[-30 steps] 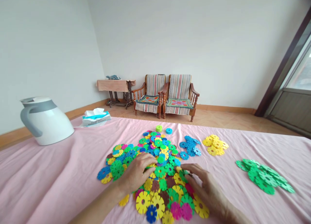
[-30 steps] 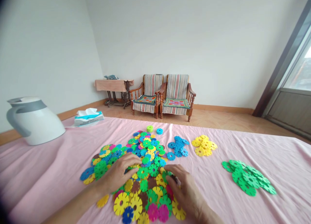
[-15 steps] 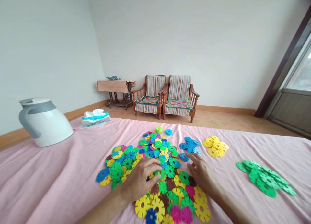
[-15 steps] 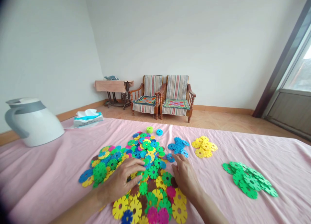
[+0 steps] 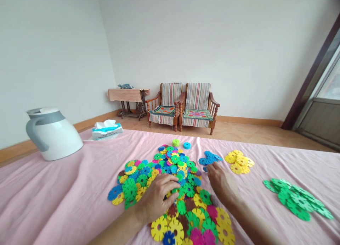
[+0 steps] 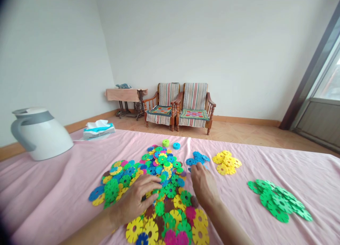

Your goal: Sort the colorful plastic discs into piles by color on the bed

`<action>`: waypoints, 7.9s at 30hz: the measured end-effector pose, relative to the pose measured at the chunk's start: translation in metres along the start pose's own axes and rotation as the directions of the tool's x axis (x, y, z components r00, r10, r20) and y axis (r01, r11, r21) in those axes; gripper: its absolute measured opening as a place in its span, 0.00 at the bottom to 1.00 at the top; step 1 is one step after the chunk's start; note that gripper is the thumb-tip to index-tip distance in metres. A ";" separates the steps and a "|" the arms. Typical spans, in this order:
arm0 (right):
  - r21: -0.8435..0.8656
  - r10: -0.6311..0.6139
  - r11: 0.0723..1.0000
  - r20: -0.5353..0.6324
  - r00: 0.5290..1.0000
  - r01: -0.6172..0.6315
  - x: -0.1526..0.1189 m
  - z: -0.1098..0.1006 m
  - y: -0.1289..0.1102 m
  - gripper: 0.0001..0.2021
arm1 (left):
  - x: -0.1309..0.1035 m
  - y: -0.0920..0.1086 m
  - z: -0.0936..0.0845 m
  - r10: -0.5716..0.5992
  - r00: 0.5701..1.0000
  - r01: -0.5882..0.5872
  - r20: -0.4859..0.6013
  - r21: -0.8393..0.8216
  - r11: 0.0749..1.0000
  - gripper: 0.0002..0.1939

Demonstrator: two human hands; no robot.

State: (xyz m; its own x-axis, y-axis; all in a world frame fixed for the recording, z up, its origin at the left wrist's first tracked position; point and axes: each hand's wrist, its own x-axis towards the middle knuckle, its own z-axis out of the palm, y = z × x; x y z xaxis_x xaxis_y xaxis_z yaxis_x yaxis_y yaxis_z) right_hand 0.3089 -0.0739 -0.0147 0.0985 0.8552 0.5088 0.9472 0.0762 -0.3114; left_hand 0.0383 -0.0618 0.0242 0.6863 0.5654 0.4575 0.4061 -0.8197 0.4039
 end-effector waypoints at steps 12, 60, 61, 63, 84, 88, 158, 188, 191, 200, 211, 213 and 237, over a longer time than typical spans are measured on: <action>0.175 0.344 0.931 -0.126 0.931 -0.320 0.023 -0.009 0.036 0.16 | 0.001 0.002 -0.001 -0.004 1.000 0.004 -0.008 -0.002 1.000 0.08; 0.299 -0.116 0.954 0.341 0.933 0.009 -0.013 0.009 -0.097 0.33 | 0.004 -0.019 -0.005 -0.133 0.965 0.140 -0.226 0.017 0.990 0.07; 0.322 -0.139 0.947 0.351 0.926 0.021 -0.014 0.005 -0.101 0.32 | 0.004 -0.019 -0.005 -0.130 0.964 0.138 -0.231 0.016 0.990 0.07; 0.388 -0.206 0.920 0.363 0.909 0.053 -0.019 -0.002 -0.104 0.30 | 0.004 -0.020 -0.006 -0.127 0.962 0.135 -0.241 0.017 0.991 0.08; 0.383 -0.183 0.919 0.211 0.960 0.091 0.011 0.010 -0.122 0.22 | 0.002 -0.031 -0.006 -0.222 0.944 0.236 -0.245 0.028 0.971 0.15; 0.348 -0.101 0.938 0.260 0.960 0.005 0.017 0.021 -0.122 0.20 | 0.004 -0.027 -0.004 -0.202 0.952 0.213 -0.232 0.022 0.977 0.15; 0.572 -0.173 0.818 0.149 0.974 0.058 -0.040 -0.029 -0.054 0.19 | 0.005 0.005 -0.018 -0.016 0.996 0.007 0.092 0.100 0.995 0.07; 0.439 0.392 0.829 -0.012 0.920 -0.348 -0.017 -0.043 -0.021 0.09 | 0.005 -0.003 -0.008 -0.073 0.997 0.073 -0.025 -0.008 0.997 0.05; 0.404 0.574 0.767 -0.086 0.814 -0.499 -0.009 -0.052 0.034 0.11 | 0.005 -0.007 -0.005 -0.090 0.995 0.090 -0.053 0.005 0.996 0.05; 0.516 0.699 0.634 -0.064 0.712 -0.576 -0.018 -0.040 0.090 0.16 | 0.004 -0.008 -0.004 -0.101 0.993 0.103 -0.065 0.033 0.994 0.06; 0.381 0.476 0.814 -0.008 0.879 -0.438 -0.027 -0.027 0.045 0.13 | 0.010 -0.017 -0.010 -0.147 0.983 0.153 -0.108 0.040 0.987 0.07; 0.362 0.441 0.837 -0.001 0.898 -0.411 -0.028 -0.024 0.043 0.12 | 0.015 -0.022 -0.012 -0.195 0.974 0.205 -0.116 0.080 0.976 0.07; 0.290 0.366 0.883 0.069 0.928 -0.370 -0.025 -0.018 0.053 0.12 | 0.052 -0.030 -0.021 -0.110 0.976 0.093 0.189 0.096 0.991 0.11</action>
State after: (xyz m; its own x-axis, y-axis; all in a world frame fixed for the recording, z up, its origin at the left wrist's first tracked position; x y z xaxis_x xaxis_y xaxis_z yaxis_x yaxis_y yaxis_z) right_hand 0.3625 -0.1008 -0.0298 0.4167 0.8572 0.3027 0.7114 -0.1002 -0.6956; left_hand 0.0493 -0.0060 0.0522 0.7390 0.6247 0.2521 0.5245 -0.7684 0.3666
